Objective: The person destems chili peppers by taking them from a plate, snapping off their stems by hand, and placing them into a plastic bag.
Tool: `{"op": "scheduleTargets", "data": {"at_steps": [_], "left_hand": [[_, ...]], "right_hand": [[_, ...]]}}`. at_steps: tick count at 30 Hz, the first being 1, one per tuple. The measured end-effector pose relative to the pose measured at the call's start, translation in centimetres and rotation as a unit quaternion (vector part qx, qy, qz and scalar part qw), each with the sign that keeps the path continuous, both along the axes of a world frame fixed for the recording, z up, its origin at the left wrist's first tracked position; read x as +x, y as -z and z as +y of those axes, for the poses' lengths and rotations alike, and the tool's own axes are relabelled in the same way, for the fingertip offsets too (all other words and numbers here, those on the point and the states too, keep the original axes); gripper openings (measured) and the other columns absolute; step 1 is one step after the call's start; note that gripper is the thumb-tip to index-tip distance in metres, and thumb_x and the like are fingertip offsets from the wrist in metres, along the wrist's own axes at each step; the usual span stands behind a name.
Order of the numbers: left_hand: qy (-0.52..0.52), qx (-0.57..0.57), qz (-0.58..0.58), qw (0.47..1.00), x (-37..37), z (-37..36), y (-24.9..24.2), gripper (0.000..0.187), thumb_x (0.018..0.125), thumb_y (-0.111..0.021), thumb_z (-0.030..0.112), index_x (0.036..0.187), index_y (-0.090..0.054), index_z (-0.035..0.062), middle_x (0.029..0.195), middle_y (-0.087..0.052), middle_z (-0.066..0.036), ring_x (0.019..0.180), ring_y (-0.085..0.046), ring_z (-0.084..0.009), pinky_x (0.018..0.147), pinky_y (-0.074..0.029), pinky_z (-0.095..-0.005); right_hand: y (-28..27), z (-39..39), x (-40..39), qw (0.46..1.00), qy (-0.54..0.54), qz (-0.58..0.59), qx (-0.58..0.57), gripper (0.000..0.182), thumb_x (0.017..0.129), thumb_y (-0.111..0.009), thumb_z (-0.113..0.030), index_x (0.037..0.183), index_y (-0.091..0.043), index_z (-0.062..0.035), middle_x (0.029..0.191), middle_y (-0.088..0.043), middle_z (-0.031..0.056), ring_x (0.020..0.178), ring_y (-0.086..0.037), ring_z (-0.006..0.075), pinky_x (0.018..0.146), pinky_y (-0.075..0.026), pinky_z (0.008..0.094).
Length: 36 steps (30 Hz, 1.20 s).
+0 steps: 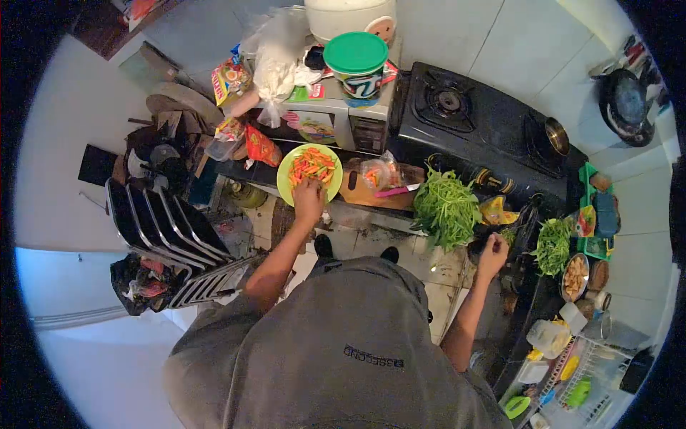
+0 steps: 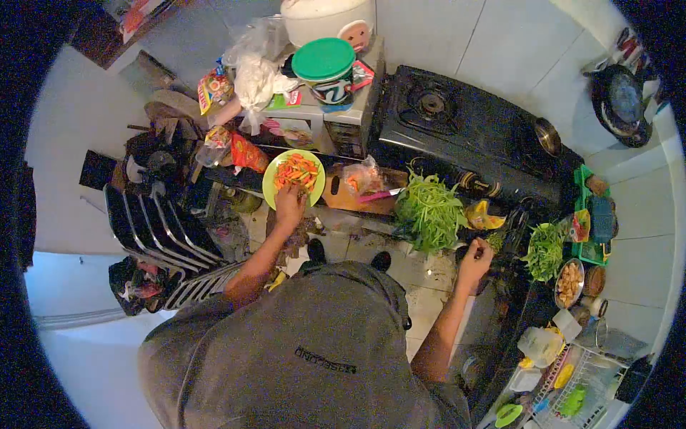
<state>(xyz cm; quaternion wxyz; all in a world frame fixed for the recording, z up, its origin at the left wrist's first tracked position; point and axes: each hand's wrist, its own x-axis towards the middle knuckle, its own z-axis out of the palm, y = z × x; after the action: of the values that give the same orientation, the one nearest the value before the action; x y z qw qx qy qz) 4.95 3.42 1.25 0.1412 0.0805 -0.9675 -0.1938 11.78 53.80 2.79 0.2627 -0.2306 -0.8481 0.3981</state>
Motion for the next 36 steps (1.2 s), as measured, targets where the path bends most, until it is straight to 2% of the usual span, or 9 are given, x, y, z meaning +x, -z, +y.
{"op": "scheduleTargets", "data": {"at_steps": [5, 12, 18, 19, 20, 21, 23, 32, 36], "left_hand": [[0.102, -0.184, -0.023, 0.977, -1.9, -1.2, 1.2, 0.026, 0.084, -0.063, 0.02, 0.107, -0.066, 0.0072, 0.109, -0.059, -0.014, 0.103, -0.055, -0.0324, 0.089, -0.038, -0.0481], [0.116, -0.228, -0.016, 0.967, -4.1, -1.2, 2.5, 0.029, 0.08, -0.062, 0.017, 0.107, -0.067, 0.0049, 0.118, -0.058, -0.012, 0.105, -0.054, -0.0311, 0.089, -0.038, -0.0485], [0.102, -0.026, 0.062, 0.992, -3.9, -1.1, -0.2, 0.022, 0.083, -0.063, 0.012, 0.103, -0.065, 0.0028, 0.104, -0.063, -0.01, 0.099, -0.057, -0.0282, 0.084, -0.041, -0.043], [0.091, 0.15, 0.011, 0.984, -4.1, -1.0, -0.8, 0.018, 0.085, -0.064, 0.01, 0.102, -0.065, 0.0025, 0.096, -0.063, -0.008, 0.092, -0.058, -0.0238, 0.08, -0.042, -0.0381], [0.076, 0.32, -0.041, 0.943, -4.2, -1.0, -1.3, 0.015, 0.087, -0.065, 0.009, 0.1, -0.064, 0.0023, 0.089, -0.064, -0.006, 0.084, -0.058, -0.0194, 0.077, -0.044, -0.0332], [0.078, 0.321, -0.042, 0.943, -4.1, -0.9, -2.4, 0.015, 0.087, -0.065, 0.009, 0.1, -0.064, 0.0023, 0.089, -0.064, -0.006, 0.084, -0.058, -0.0194, 0.077, -0.044, -0.0332], [0.131, 0.568, -0.072, 0.809, -3.2, -0.1, -6.2, 0.012, 0.09, -0.067, 0.009, 0.1, -0.065, 0.0025, 0.085, -0.064, -0.001, 0.076, -0.058, -0.0111, 0.073, -0.045, -0.0256], [0.207, 0.708, -0.11, 0.666, 1.7, 3.6, -18.8, 0.019, 0.091, -0.069, 0.009, 0.108, -0.064, 0.0026, 0.098, -0.066, -0.001, 0.092, -0.061, -0.0099, 0.084, -0.049, -0.0258], [0.185, 0.71, -0.079, 0.675, 2.6, 3.7, -19.7, 0.019, 0.091, -0.068, 0.007, 0.109, -0.064, 0.0015, 0.102, -0.067, -0.004, 0.094, -0.063, -0.0117, 0.088, -0.05, -0.0282]], "right_hand": [[-1.9, -4.8, -1.5, 0.999, -0.022, 0.016, -0.027, 0.016, 0.091, -0.066, -0.013, 0.102, -0.067, -0.0001, 0.093, -0.062, 0.0079, 0.081, -0.057, 0.0183, 0.075, -0.047, 0.0305], [-6.2, -10.3, -0.9, 0.997, -0.055, 0.024, -0.039, 0.015, 0.093, -0.065, -0.014, 0.096, -0.063, 0.0011, 0.09, -0.061, 0.007, 0.078, -0.054, 0.0168, 0.071, -0.046, 0.0303], [-7.9, -14.9, 0.6, 0.997, -0.057, 0.003, -0.043, 0.018, 0.095, -0.065, -0.016, 0.096, -0.064, 0.0012, 0.088, -0.066, 0.0052, 0.08, -0.057, 0.0122, 0.075, -0.046, 0.0276], [-8.5, -16.3, 0.5, 0.994, -0.089, 0.022, -0.062, 0.014, 0.094, -0.065, -0.015, 0.096, -0.065, -0.001, 0.088, -0.064, 0.0053, 0.081, -0.057, 0.014, 0.075, -0.046, 0.0276], [-9.2, -17.8, 0.4, 0.989, -0.12, 0.041, -0.08, 0.011, 0.093, -0.065, -0.014, 0.095, -0.066, -0.0032, 0.089, -0.063, 0.0055, 0.082, -0.056, 0.0158, 0.075, -0.045, 0.0277], [-10.3, -19.6, 0.2, 0.983, -0.141, 0.04, -0.11, 0.009, 0.092, -0.064, -0.01, 0.096, -0.066, -0.0024, 0.089, -0.063, 0.0062, 0.083, -0.057, 0.0158, 0.077, -0.046, 0.0282], [-11.9, -22.6, -0.3, 0.976, -0.188, 0.03, -0.107, 0.01, 0.09, -0.065, -0.007, 0.098, -0.065, -0.0011, 0.09, -0.063, 0.0078, 0.084, -0.058, 0.0173, 0.078, -0.047, 0.0288], [-20.5, -31.2, -2.8, 0.923, -0.364, 0.037, -0.121, 0.013, 0.094, -0.063, -0.011, 0.102, -0.062, 0.0001, 0.088, -0.062, 0.0087, 0.08, -0.058, 0.0172, 0.073, -0.046, 0.0291], [-20.1, -31.1, -3.5, 0.92, -0.373, -0.005, -0.12, 0.009, 0.093, -0.063, -0.008, 0.095, -0.061, 0.0003, 0.081, -0.062, 0.0085, 0.071, -0.055, 0.018, 0.069, -0.046, 0.0301]]}}
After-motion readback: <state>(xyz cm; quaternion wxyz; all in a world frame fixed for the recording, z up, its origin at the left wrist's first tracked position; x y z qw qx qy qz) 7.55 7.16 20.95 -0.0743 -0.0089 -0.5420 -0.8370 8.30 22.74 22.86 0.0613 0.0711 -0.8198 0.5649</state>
